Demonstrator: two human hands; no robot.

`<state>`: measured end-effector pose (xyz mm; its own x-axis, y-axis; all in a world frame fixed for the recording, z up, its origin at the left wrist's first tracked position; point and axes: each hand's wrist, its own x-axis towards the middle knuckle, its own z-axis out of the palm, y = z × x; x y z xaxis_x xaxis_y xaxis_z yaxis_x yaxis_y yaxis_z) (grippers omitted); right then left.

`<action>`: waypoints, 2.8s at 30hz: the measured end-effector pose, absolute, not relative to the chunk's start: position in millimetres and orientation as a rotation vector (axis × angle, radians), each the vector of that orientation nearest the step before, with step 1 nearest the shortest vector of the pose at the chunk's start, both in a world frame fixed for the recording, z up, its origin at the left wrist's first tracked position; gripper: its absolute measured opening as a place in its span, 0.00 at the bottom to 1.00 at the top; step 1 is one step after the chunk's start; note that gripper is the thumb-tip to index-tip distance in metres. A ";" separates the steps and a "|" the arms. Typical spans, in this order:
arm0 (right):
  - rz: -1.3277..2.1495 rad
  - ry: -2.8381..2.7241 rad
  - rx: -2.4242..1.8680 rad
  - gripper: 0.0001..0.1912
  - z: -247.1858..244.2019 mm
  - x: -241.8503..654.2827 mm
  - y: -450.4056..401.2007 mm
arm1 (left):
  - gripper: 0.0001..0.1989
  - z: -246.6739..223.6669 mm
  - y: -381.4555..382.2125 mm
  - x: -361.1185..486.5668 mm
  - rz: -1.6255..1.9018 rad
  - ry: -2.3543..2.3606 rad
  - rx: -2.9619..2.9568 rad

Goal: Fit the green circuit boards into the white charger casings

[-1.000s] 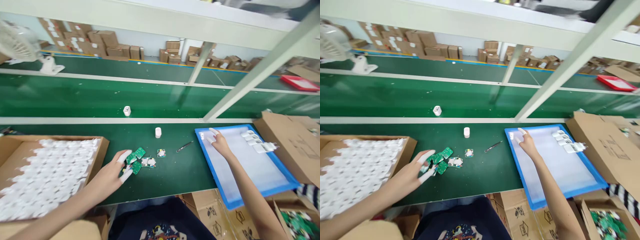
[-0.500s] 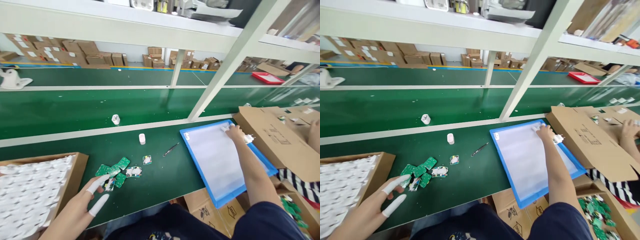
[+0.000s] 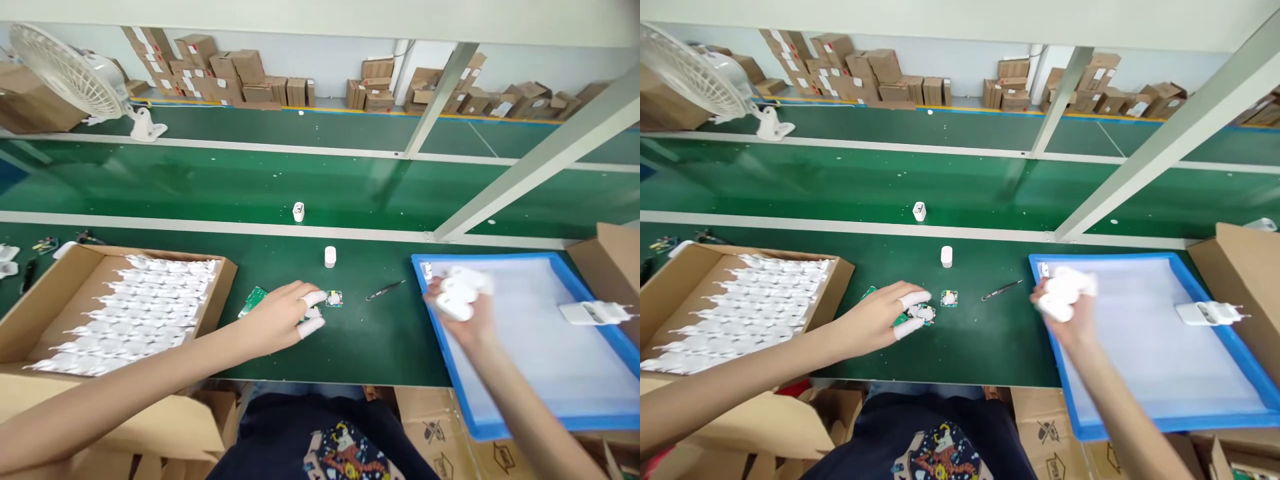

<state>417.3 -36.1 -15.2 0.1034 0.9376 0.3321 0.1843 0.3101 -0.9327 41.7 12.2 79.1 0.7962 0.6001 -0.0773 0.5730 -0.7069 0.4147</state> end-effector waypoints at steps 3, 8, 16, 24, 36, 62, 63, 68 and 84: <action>1.575 -0.525 -0.978 0.23 -18.0 291.5 -43.6 | 0.29 71.1 16.2 66.2 0.174 0.650 2.711; 1.890 0.114 -0.748 0.19 7.8 187.8 -38.5 | 0.39 57.5 2.5 72.5 0.036 0.685 2.777; 1.919 0.041 -0.735 0.17 11.2 158.5 -29.5 | 0.34 63.5 -5.7 36.1 0.153 0.848 2.567; 1.687 -0.482 -0.948 0.18 -16.7 169.8 -41.8 | 0.40 50.9 22.4 8.0 0.421 0.746 0.903; 0.484 -1.513 -1.121 0.25 48.7 206.2 -76.1 | 0.38 71.8 4.9 22.7 0.409 0.380 0.332; 0.209 -2.044 -1.219 0.09 53.0 210.9 -59.7 | 0.32 46.1 -10.1 17.1 0.470 0.510 0.379; 0.251 -1.988 -1.200 0.11 56.2 211.2 -61.3 | 0.32 48.1 -8.6 17.1 0.464 0.487 0.337; 0.351 -1.833 -1.157 0.28 69.1 212.1 -66.5 | 0.37 58.8 -1.4 15.8 0.426 0.395 0.317; 0.465 -1.385 -1.176 0.31 57.7 255.0 40.3 | 0.34 57.0 3.1 10.9 0.472 0.328 0.287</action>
